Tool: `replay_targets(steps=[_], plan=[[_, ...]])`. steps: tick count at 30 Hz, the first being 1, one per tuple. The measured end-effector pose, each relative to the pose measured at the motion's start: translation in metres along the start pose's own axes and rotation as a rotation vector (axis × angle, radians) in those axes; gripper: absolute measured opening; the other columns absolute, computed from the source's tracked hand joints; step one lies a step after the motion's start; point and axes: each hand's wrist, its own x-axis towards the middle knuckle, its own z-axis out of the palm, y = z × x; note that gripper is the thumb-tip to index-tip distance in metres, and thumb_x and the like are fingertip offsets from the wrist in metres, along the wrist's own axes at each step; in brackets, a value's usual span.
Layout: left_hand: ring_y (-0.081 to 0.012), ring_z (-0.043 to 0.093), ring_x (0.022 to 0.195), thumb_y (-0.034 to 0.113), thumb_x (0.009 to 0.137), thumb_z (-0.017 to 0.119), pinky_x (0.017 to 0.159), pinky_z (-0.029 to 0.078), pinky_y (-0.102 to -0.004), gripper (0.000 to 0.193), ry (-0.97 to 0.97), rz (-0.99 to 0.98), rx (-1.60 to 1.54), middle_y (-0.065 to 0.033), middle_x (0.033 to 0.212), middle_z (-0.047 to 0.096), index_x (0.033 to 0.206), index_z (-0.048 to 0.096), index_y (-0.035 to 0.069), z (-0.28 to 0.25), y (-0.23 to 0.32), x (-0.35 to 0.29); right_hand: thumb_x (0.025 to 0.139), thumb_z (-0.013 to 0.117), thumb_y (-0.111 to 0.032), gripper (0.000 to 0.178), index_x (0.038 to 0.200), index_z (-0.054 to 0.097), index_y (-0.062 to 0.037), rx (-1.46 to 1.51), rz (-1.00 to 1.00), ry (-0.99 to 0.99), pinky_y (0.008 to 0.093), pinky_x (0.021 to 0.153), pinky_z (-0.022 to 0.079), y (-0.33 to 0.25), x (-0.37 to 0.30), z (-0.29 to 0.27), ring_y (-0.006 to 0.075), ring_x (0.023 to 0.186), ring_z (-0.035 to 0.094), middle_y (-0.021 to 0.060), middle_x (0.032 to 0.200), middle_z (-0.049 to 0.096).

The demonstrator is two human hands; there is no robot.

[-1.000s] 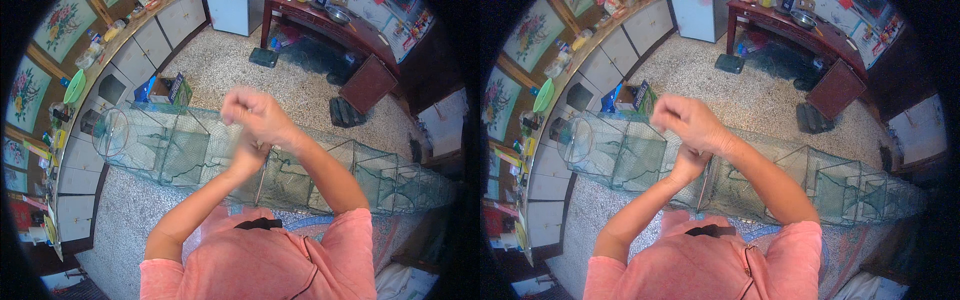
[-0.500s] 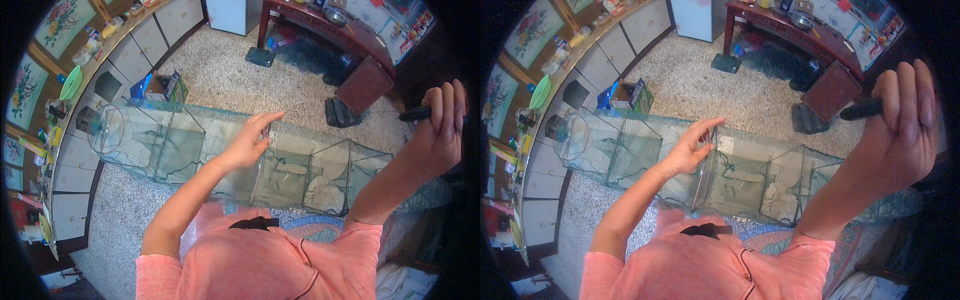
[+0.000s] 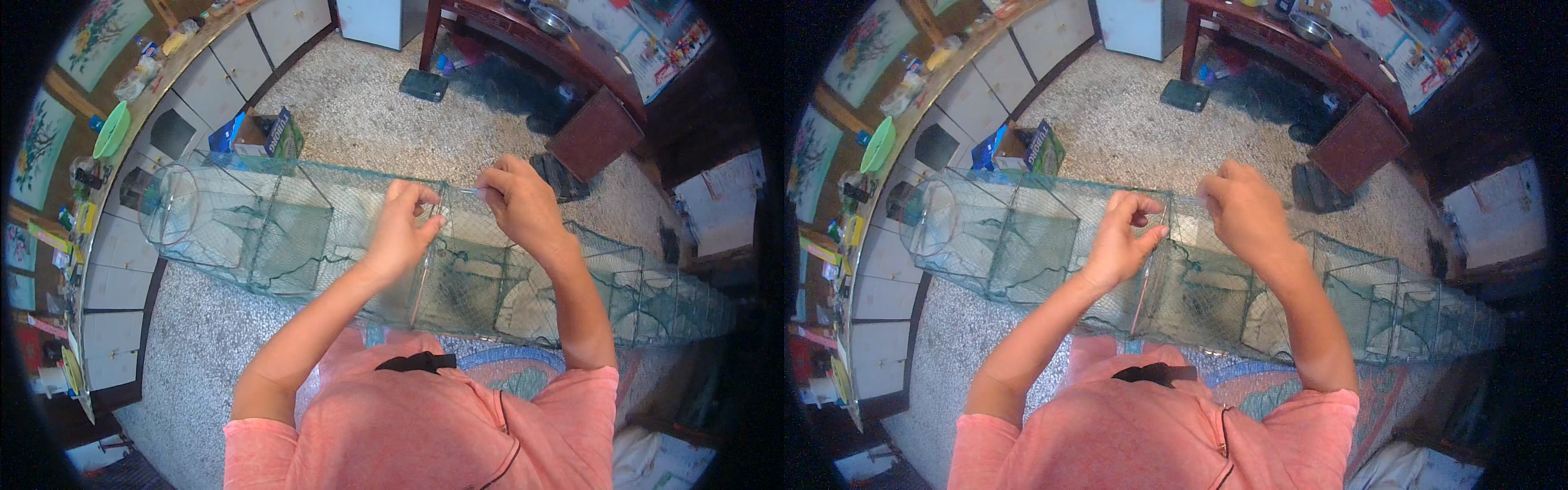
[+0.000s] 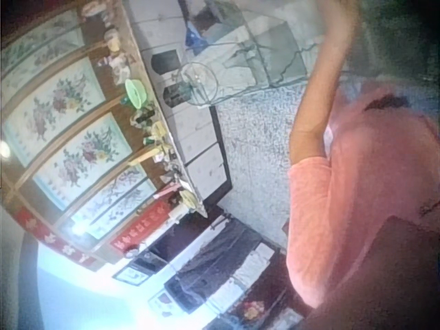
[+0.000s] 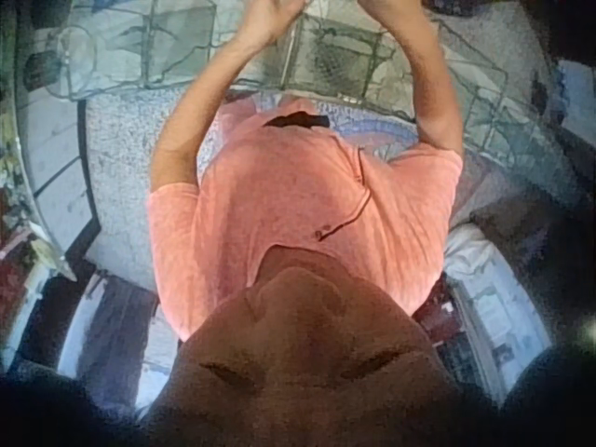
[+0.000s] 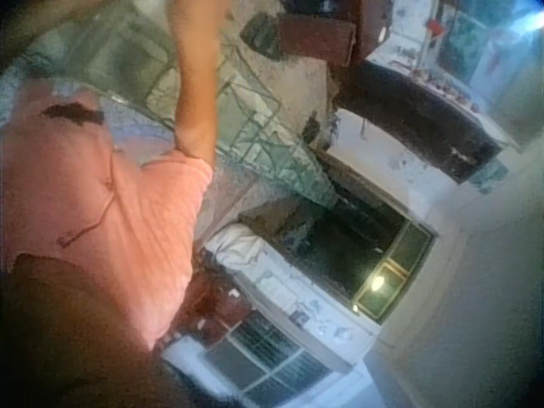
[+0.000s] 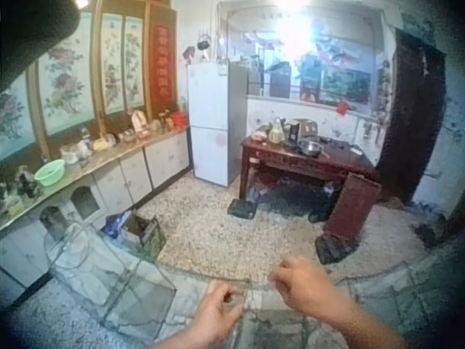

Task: The person repairs a long green mesh fishing net using a black netting needle and string by threading and tying knots through the mesh.

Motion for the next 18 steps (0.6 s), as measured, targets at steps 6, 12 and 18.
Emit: replay_targets(steps=[6,12,18], plan=[[-0.0142,0.049,0.076,0.006,0.071,0.074,0.073,0.047,-0.0262,0.038,-0.021,-0.07,0.026,-0.0049,0.089,0.049,0.107,0.061,0.006,0.0,-0.001,-0.001,0.071,0.063,-0.006,0.003,0.074,0.063,-0.0077,-0.042,-0.028,0.003,0.0401,0.069,0.046,0.005,0.0,0.017,0.0295,0.083,0.054,0.0098,0.079,0.054],[-0.0096,0.047,0.075,0.008,0.074,0.075,0.073,0.046,-0.023,0.041,-0.06,-0.194,-0.074,-0.0011,0.089,0.047,0.112,0.06,0.006,0.002,-0.011,-0.001,0.073,0.063,-0.006,0.002,0.073,0.063,-0.0071,0.072,-0.019,0.035,0.0401,0.069,0.046,0.003,0.004,0.024,0.0296,0.082,0.054,0.0094,0.079,0.055],[-0.0063,0.047,0.08,0.009,0.076,0.074,0.075,0.045,-0.0207,0.046,-0.133,-0.474,-0.398,-0.0003,0.095,0.048,0.117,0.054,0.001,0.001,-0.011,0.002,0.072,0.065,-0.005,0.008,0.079,0.061,-0.0057,0.312,0.1,0.065,0.0391,0.07,0.044,0.001,0.006,0.039,0.0293,0.079,0.055,0.0106,0.078,0.057]])
